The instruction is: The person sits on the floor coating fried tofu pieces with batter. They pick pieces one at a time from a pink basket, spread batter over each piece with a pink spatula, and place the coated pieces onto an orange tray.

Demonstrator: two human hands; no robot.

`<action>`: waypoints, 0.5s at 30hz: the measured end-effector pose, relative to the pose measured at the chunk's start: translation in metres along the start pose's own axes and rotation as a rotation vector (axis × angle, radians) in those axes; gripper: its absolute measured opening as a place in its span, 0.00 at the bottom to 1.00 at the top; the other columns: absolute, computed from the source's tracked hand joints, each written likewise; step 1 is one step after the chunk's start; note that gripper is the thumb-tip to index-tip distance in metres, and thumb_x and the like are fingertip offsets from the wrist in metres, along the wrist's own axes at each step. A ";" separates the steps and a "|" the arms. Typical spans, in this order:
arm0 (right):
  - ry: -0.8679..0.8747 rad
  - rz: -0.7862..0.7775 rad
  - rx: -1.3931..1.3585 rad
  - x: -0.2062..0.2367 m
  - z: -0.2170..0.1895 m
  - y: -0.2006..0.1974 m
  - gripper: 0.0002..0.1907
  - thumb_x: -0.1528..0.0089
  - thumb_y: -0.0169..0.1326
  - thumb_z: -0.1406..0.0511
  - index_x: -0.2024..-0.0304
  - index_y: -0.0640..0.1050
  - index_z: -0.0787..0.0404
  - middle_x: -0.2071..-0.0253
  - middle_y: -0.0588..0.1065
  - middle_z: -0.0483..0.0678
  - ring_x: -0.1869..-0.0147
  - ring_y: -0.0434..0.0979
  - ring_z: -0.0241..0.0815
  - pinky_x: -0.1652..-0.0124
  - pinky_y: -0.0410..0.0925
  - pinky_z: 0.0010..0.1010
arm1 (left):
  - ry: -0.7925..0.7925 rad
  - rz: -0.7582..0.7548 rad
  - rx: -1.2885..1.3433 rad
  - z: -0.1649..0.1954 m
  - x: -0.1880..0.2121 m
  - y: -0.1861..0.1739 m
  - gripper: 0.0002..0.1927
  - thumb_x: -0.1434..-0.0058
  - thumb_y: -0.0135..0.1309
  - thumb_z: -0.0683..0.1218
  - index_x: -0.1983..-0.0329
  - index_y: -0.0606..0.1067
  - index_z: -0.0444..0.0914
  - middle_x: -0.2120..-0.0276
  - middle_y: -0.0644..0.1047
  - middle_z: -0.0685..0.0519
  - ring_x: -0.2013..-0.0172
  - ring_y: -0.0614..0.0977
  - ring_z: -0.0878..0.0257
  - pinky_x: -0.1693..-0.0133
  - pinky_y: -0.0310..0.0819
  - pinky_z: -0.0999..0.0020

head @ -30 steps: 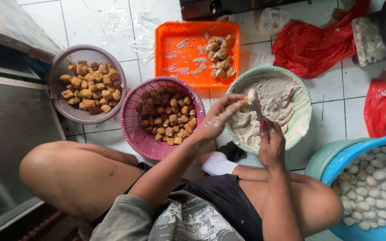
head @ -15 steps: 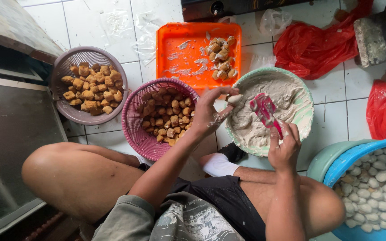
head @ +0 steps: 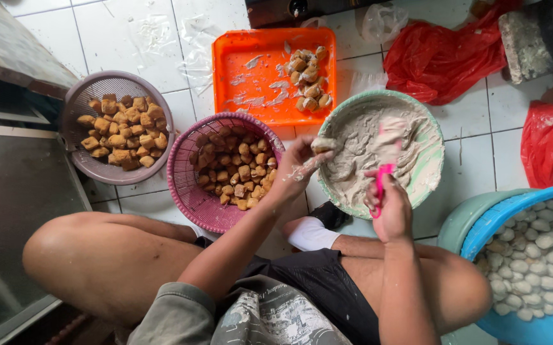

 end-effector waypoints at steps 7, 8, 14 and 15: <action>0.062 0.023 -0.337 -0.006 -0.005 -0.023 0.18 0.26 0.43 0.55 0.51 0.73 0.64 0.71 0.62 0.40 0.72 0.57 0.30 0.71 0.54 0.23 | -0.290 0.299 -0.062 -0.057 -0.051 -0.042 0.27 0.36 0.59 0.50 0.38 0.71 0.32 0.47 0.78 0.47 0.47 0.78 0.59 0.47 0.73 0.64; 0.065 0.021 -0.346 -0.007 -0.006 -0.024 0.18 0.26 0.43 0.55 0.51 0.73 0.64 0.71 0.62 0.40 0.72 0.57 0.31 0.71 0.54 0.23 | -0.233 0.261 -0.106 -0.052 -0.073 -0.046 0.29 0.34 0.59 0.51 0.34 0.68 0.32 0.45 0.76 0.47 0.46 0.76 0.57 0.46 0.72 0.63; 0.055 0.014 -0.359 -0.006 -0.005 -0.032 0.18 0.25 0.44 0.54 0.50 0.74 0.63 0.70 0.63 0.41 0.71 0.57 0.31 0.70 0.54 0.24 | 0.134 0.431 -0.870 0.003 -0.071 -0.095 0.27 0.32 0.58 0.49 0.36 0.68 0.31 0.46 0.76 0.39 0.49 0.79 0.55 0.48 0.73 0.64; 0.053 0.028 -0.350 -0.005 -0.005 -0.034 0.18 0.25 0.44 0.54 0.50 0.74 0.63 0.70 0.63 0.40 0.72 0.57 0.31 0.70 0.54 0.24 | 0.201 0.490 -0.942 0.009 -0.047 -0.105 0.21 0.32 0.56 0.48 0.39 0.73 0.34 0.49 0.80 0.41 0.52 0.82 0.57 0.50 0.75 0.65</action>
Point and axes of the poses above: each hand's wrist, its own x-axis away from the middle knuckle, its own y-axis out of the palm, z = x × y, the point moved 2 cm from there along -x, towards the middle knuckle
